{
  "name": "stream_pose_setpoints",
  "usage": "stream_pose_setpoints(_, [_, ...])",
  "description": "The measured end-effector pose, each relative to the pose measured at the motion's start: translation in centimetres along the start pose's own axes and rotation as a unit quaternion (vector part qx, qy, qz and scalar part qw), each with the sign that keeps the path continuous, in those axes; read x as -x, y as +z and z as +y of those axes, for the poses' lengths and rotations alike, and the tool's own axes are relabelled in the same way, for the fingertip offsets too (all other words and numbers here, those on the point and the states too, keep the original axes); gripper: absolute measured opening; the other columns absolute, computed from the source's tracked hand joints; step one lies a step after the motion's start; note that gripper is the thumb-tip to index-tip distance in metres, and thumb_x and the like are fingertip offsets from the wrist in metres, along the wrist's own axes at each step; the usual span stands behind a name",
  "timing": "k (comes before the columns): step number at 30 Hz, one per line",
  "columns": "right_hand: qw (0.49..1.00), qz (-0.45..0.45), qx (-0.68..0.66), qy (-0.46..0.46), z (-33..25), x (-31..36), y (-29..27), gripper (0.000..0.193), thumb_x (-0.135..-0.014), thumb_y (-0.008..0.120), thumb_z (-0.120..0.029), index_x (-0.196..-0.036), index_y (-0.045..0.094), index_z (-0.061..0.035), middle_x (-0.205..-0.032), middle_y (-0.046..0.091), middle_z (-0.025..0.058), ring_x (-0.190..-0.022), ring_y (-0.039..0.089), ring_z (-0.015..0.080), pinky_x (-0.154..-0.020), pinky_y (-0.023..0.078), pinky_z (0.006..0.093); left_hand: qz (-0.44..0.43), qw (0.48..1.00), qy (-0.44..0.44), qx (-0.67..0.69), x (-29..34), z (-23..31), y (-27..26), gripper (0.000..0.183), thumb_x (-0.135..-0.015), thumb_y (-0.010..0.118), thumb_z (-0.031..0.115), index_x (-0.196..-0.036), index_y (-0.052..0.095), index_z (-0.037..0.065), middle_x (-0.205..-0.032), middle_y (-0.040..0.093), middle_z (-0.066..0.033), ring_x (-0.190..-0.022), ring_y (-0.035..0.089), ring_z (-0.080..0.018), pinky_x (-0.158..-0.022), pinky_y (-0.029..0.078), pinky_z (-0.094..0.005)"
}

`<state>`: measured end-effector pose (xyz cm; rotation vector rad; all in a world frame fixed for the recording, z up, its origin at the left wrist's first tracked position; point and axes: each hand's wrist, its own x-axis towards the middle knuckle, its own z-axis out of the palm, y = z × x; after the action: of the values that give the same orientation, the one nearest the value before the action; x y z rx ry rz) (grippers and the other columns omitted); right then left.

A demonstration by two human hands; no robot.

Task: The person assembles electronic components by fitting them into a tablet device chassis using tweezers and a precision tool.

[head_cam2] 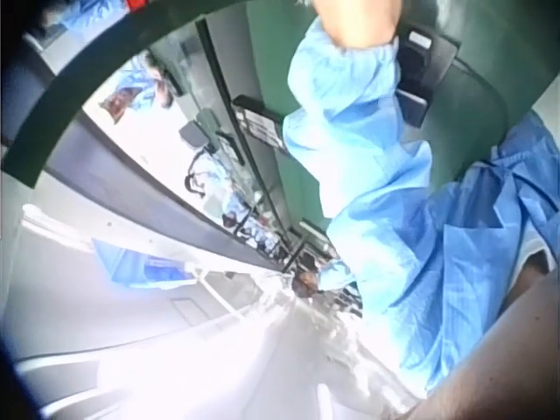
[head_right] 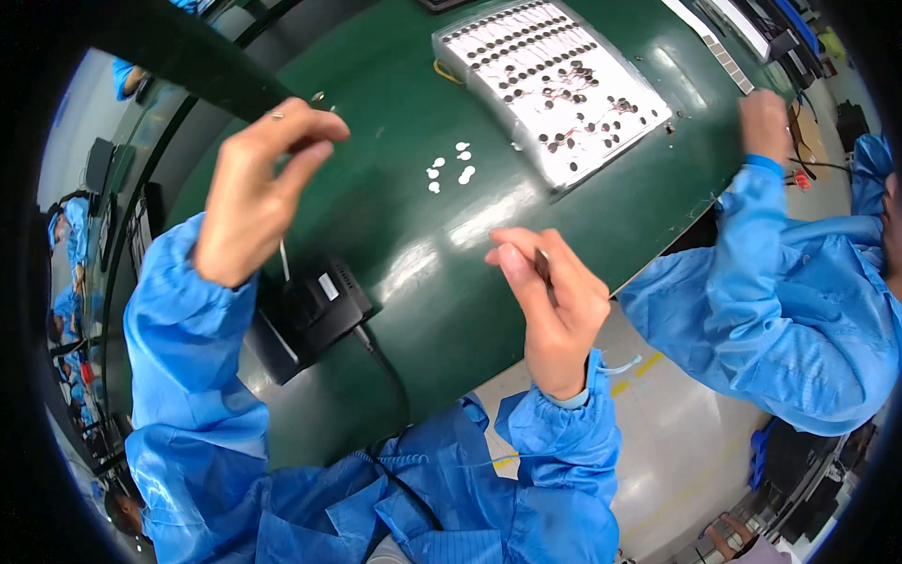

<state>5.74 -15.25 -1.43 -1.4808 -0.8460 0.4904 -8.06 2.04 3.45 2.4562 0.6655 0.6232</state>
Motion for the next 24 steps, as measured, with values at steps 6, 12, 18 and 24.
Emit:
stream_pose_setpoints(6, [0.969,-0.006,-0.248,-0.002,2.7,4.4,2.3,0.016,-0.081,0.048,-0.002,-0.091,0.057,0.0061,-0.077,0.059,0.0131,-0.066,0.055,0.0173,-0.062,0.041,0.0254,0.066,0.990,0.001,-0.123,7.1,1.1,-7.2,0.013,-0.081,0.043,-0.003,-0.087,0.054,-0.002,-0.072,0.048,-0.0076,-0.061,0.043,-0.0149,-0.057,0.035,-0.0267])
stream_pose_setpoints(12, [0.996,0.010,-0.093,-0.001,4.1,6.7,2.6,0.015,-0.080,0.048,-0.004,-0.085,0.058,0.0063,-0.086,0.059,0.0134,-0.082,0.055,0.0195,-0.076,0.041,0.0281,0.170,0.958,-0.181,-0.147,15.9,-0.4,-14.7,0.015,-0.085,0.047,0.007,-0.093,0.057,0.000,-0.072,0.048,0.0040,-0.065,0.040,-0.0040,-0.059,0.032,-0.0172])
stream_pose_setpoints(18, [0.979,0.002,0.201,-0.038,3.4,9.1,2.5,0.017,-0.082,0.047,-0.007,-0.087,0.057,0.0064,-0.097,0.057,0.0115,-0.089,0.052,0.0182,-0.081,0.039,0.0261,0.160,0.935,-0.210,-0.236,23.9,-3.3,-20.3,0.015,-0.083,0.051,0.011,-0.082,0.057,-0.003,-0.071,0.051,-0.0011,-0.066,0.044,-0.0087,-0.063,0.035,-0.0209])
stream_pose_setpoints(24, [0.942,0.127,0.271,-0.152,2.8,15.3,2.8,0.023,-0.086,0.042,-0.005,-0.098,0.054,0.0097,-0.104,0.054,0.0150,-0.094,0.053,0.0204,-0.085,0.042,0.0289,0.173,0.907,-0.246,-0.295,33.1,-6.4,-22.0,0.021,-0.080,0.056,0.013,-0.069,0.052,-0.004,-0.064,0.047,-0.0019,-0.061,0.041,-0.0076,-0.057,0.034,-0.0221])
